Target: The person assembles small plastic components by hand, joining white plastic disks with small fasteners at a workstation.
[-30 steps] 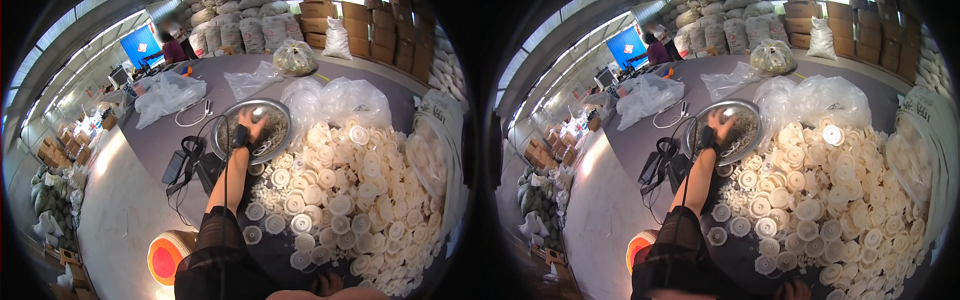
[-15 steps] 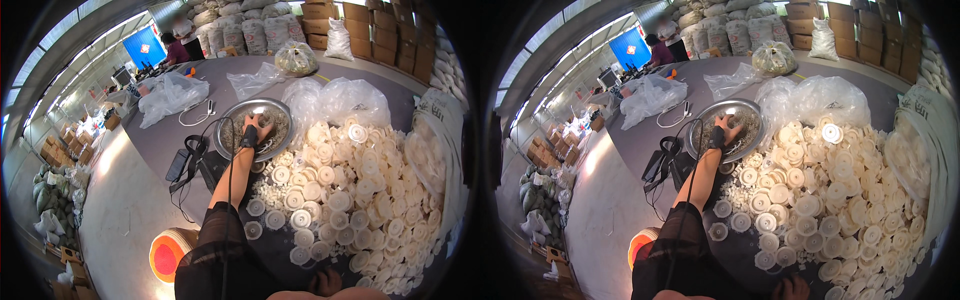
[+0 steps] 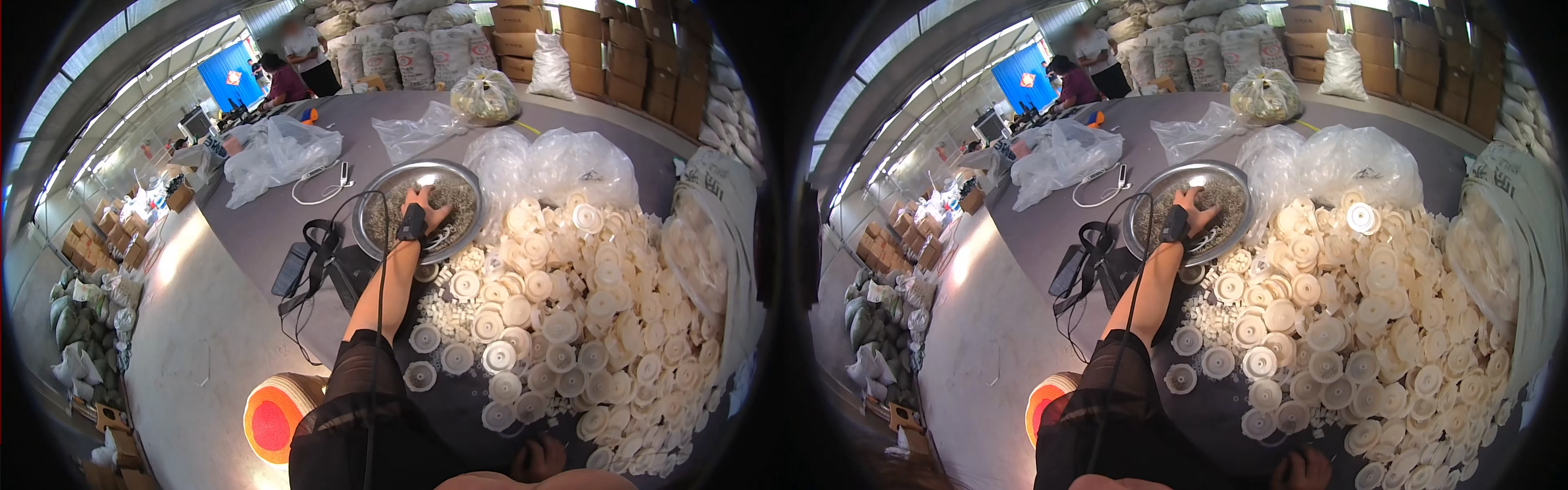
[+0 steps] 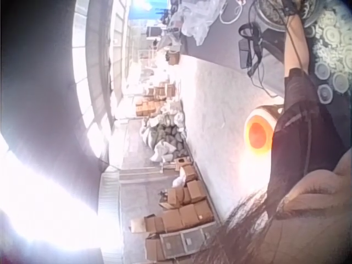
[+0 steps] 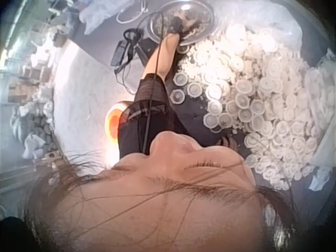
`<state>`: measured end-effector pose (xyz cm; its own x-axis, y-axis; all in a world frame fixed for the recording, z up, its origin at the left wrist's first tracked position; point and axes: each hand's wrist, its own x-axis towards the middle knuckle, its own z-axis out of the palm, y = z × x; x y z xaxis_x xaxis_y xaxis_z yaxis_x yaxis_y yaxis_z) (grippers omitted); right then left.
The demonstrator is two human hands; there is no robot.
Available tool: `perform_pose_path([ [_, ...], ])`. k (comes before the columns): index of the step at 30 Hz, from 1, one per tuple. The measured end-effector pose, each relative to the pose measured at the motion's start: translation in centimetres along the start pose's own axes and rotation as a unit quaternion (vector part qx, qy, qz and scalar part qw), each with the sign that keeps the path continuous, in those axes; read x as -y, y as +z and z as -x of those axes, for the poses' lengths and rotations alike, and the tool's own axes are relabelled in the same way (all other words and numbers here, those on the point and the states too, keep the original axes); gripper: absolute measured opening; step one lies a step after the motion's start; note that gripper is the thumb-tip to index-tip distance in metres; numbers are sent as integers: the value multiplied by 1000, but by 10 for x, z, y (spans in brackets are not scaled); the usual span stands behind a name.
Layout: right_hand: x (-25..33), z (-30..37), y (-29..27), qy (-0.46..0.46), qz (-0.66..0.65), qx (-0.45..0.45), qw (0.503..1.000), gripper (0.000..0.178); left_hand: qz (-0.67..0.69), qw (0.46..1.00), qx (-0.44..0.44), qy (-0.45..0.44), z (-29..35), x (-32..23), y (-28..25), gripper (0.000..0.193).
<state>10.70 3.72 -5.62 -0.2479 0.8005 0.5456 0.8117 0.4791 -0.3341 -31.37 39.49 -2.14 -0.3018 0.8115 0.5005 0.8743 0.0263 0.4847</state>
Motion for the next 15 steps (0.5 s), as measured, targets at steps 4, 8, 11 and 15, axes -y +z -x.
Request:
perform_pose_path([
  [4,3,-1,2,40,5,-2,999,21,-70,988,132,-36,-2,-17,-6,85],
  [8,4,-2,1,38,-6,3,999,19,-67,983,168,-30,-3,-19,-16,88],
  [11,-3,1,1,-11,18,-13,1000,22,-36,987,146,-50,0,-15,-13,85],
  [15,-7,2,1,-12,1,13,1000,22,-1,995,77,-62,2,-26,-11,85],
])
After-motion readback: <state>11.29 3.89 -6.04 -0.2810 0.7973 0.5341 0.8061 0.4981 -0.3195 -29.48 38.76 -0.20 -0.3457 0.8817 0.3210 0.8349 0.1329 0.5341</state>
